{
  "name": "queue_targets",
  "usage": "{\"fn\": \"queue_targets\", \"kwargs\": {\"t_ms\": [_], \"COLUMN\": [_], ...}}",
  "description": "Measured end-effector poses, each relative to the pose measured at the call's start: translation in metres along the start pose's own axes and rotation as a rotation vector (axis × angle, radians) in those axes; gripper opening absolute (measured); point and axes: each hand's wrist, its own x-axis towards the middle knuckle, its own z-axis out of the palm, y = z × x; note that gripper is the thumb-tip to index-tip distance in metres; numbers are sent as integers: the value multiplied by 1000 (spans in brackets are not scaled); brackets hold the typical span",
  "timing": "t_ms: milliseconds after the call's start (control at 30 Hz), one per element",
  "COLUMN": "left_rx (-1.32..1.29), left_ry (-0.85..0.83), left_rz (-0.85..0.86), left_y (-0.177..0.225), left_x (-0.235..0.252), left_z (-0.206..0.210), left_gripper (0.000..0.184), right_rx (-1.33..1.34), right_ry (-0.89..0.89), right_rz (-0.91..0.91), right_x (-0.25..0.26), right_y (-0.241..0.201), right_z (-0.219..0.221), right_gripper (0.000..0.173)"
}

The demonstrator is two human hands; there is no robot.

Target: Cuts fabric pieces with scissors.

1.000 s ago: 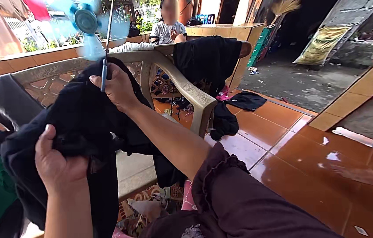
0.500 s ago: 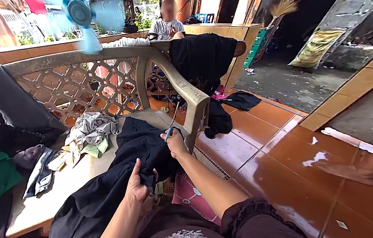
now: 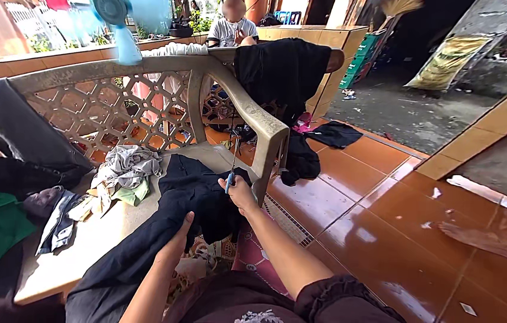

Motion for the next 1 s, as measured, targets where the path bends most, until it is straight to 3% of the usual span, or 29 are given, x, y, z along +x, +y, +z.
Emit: {"fn": "queue_targets", "kwargs": {"t_ms": [67,200,267,333,400,500,800,1000], "left_rx": [79,-10,-159,-326,-444,-517,-587,-525], "left_ry": [29,-22,-80,-137,-180,-187,-264,-166], "left_rz": [85,35,-20,-48,-70,-104,-50,-1], "left_y": [11,28,31,31,33,37,30,22], "left_x": [5,16,22,25,25,23,22,19], "left_z": [0,10,12,13,13,13,7,7], "left_gripper": [29,31,27,20,19,21,23,27], "right_rx": [-66,-15,151,288,318,320,365,336], "right_ry": [-22,-134,-376,-633,-807,-918,-895,-861], "right_rz": [-3,-101,-157,-169,-126,-94,-39,37], "right_x": [-8,-45,-76,-100,-119,-134,-129,-132], "right_y": [3,0,3,17,26,40,37,20], "right_z": [-10,-32,-36,-37,-37,-36,-23,-18], "right_gripper": [44,43,48,79,88,81,70,37]}}
